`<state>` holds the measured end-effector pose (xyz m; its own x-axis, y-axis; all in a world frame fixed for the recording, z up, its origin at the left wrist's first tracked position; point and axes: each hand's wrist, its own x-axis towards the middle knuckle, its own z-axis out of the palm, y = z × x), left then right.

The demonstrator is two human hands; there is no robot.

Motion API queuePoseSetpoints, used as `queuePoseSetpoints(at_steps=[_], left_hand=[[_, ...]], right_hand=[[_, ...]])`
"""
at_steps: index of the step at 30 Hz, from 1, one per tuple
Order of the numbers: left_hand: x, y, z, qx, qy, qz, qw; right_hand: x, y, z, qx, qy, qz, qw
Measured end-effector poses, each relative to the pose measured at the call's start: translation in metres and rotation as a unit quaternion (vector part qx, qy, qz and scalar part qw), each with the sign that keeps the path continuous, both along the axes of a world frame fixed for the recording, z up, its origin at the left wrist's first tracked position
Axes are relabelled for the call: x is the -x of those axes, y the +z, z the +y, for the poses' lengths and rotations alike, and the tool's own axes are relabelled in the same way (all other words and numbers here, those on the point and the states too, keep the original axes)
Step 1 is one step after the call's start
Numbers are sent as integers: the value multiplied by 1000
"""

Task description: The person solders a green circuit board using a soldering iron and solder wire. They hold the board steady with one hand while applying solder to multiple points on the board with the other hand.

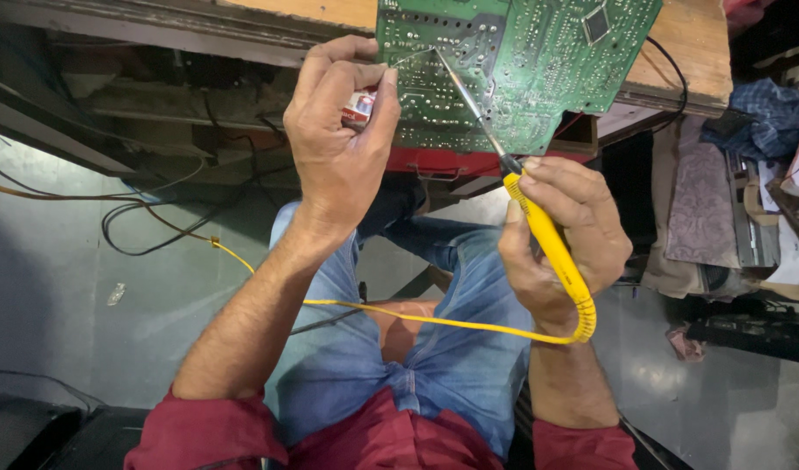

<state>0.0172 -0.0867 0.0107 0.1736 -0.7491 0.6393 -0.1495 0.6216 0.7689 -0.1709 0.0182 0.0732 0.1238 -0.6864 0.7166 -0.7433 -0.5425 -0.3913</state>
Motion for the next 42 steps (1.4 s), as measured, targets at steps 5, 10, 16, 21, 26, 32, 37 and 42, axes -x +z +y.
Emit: queuePoseSetpoints(at_steps=[5,10,16,21,26,32,37,42], left_hand=[[0,1,0,4,4,-6,1000],[0,3,1,6,11,-1,1000],[-1,4,2,16,7,-6,1000],[0,3,2,6,10,-2,1000],[3,4,3,3,22,-7,1000],[5,5,3,-10,25,-7,1000],[5,5,3,-9,25,-7,1000],[5,4,3,-2,20,-6,1000]], right_hand=[[0,0,0,2,-1,2,1000],[0,-1,-1,2,-2,1,1000],[0,-1,0,2,1,15,1000],[1,-1,-1,7,2,17,1000],[2,-2,1,-8,3,-2,1000],[3,-3,-1,5,-1,11,1000],[3,-2,-1,8,-5,15,1000],[3,-1,-2,5,2,11,1000]])
